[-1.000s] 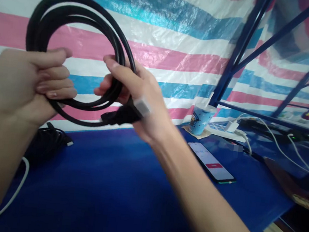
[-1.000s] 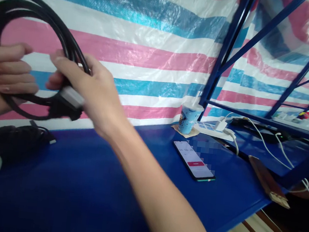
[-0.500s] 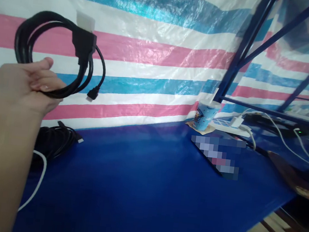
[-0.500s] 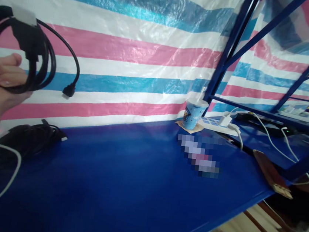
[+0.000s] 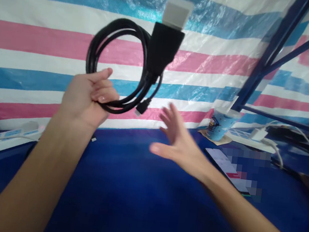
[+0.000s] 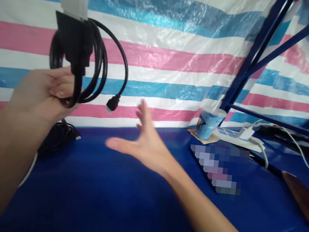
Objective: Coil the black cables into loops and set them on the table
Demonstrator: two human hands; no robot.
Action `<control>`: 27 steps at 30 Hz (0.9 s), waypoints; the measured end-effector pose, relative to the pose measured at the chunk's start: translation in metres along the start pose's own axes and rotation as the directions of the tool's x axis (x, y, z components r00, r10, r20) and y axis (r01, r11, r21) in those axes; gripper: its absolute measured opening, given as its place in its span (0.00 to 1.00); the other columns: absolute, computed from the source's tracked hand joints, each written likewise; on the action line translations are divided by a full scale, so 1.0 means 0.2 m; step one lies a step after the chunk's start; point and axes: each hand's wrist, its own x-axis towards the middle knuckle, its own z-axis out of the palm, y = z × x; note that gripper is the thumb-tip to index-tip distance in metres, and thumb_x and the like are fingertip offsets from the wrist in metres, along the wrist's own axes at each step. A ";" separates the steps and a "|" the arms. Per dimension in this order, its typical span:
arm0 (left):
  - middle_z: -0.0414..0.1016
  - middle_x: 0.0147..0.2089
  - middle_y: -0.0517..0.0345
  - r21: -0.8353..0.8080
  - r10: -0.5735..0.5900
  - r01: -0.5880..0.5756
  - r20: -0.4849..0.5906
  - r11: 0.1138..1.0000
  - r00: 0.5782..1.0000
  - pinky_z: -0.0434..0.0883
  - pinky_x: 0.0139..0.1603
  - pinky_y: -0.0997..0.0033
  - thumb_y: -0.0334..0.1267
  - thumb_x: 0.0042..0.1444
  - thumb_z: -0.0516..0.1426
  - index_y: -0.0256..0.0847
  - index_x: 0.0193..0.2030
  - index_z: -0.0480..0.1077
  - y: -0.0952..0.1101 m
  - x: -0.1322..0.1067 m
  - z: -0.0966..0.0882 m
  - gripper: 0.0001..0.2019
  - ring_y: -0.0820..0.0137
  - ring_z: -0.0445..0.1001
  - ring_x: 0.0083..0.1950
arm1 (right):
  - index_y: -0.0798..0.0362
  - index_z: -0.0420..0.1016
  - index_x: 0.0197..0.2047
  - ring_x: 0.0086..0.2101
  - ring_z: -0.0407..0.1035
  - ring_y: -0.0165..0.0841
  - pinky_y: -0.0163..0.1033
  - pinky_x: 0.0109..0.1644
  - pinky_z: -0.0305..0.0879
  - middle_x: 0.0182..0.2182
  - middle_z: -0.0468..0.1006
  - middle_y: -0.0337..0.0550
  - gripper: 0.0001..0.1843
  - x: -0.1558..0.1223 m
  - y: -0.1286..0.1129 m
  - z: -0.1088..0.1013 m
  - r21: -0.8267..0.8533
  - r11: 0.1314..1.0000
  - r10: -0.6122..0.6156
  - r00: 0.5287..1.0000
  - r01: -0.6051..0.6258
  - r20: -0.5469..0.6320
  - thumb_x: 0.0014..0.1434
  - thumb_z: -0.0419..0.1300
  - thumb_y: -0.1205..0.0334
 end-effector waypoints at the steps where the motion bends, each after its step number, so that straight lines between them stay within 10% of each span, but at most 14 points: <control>1: 0.37 0.20 0.71 -0.009 -0.032 0.032 -0.004 0.999 0.999 0.48 0.09 0.87 0.20 0.62 0.41 0.37 0.33 0.57 -0.02 0.00 0.01 0.12 0.85 0.42 0.12 | 0.42 0.47 0.66 0.62 0.52 0.44 0.54 0.62 0.56 0.65 0.55 0.46 0.54 0.04 -0.04 0.04 0.084 0.994 -0.067 0.997 0.063 0.042 0.41 0.71 0.51; 5: 0.38 0.16 0.72 -0.037 0.003 -0.006 -0.079 0.999 0.997 0.50 0.10 0.86 0.24 0.63 0.42 0.38 0.31 0.59 -0.07 0.03 -0.01 0.12 0.83 0.42 0.11 | 0.50 0.68 0.44 0.42 0.72 0.37 0.44 0.49 0.69 0.36 0.76 0.40 0.18 0.24 -0.18 0.31 0.388 0.885 -0.298 0.954 0.258 0.045 0.52 0.62 0.52; 9: 0.45 0.13 0.71 -0.048 0.118 -0.124 -0.108 0.991 0.987 0.56 0.15 0.89 0.24 0.63 0.40 0.38 0.27 0.57 -0.07 0.04 -0.01 0.15 0.85 0.49 0.12 | 0.50 0.64 0.37 0.26 0.69 0.26 0.34 0.35 0.69 0.23 0.67 0.32 0.08 0.39 -0.26 0.47 0.443 0.853 -0.190 0.954 0.277 -0.231 0.57 0.57 0.56; 16: 0.59 0.15 0.63 0.490 0.149 -0.222 0.184 0.843 0.972 0.71 0.23 0.80 0.20 0.51 0.53 0.31 0.23 0.65 0.06 0.04 -0.06 0.09 0.80 0.62 0.18 | 0.54 0.66 0.36 0.15 0.63 0.25 0.31 0.24 0.65 0.12 0.60 0.27 0.06 0.46 -0.20 0.15 0.378 0.919 -0.123 0.992 0.116 -0.006 0.53 0.54 0.71; 19: 0.61 0.16 0.60 0.629 -0.039 -0.188 0.328 0.754 0.944 0.68 0.15 0.77 0.22 0.49 0.53 0.31 0.27 0.68 0.12 0.04 -0.09 0.05 0.77 0.62 0.14 | 0.55 0.70 0.37 0.13 0.61 0.27 0.31 0.18 0.62 0.10 0.59 0.28 0.08 0.41 -0.22 -0.01 0.054 0.997 -0.076 0.939 0.062 0.335 0.52 0.54 0.70; 22: 0.65 0.18 0.56 0.610 -0.310 -0.045 0.464 0.791 0.830 0.61 0.08 0.75 0.30 0.53 0.52 0.33 0.32 0.70 0.10 0.01 -0.09 0.06 0.75 0.60 0.10 | 0.56 0.73 0.35 0.14 0.62 0.27 0.30 0.16 0.58 0.12 0.63 0.31 0.09 0.38 -0.26 -0.07 -0.181 0.979 0.022 0.839 0.091 0.543 0.51 0.53 0.72; 27: 0.70 0.23 0.52 0.645 -0.445 0.073 0.436 0.760 0.782 0.59 0.07 0.70 0.48 0.45 0.63 0.41 0.47 0.71 0.01 -0.01 -0.08 0.23 0.70 0.62 0.09 | 0.54 0.71 0.20 0.17 0.60 0.23 0.29 0.18 0.53 0.16 0.67 0.34 0.12 0.32 -0.26 -0.05 -0.420 0.886 0.040 0.871 0.195 0.490 0.45 0.53 0.79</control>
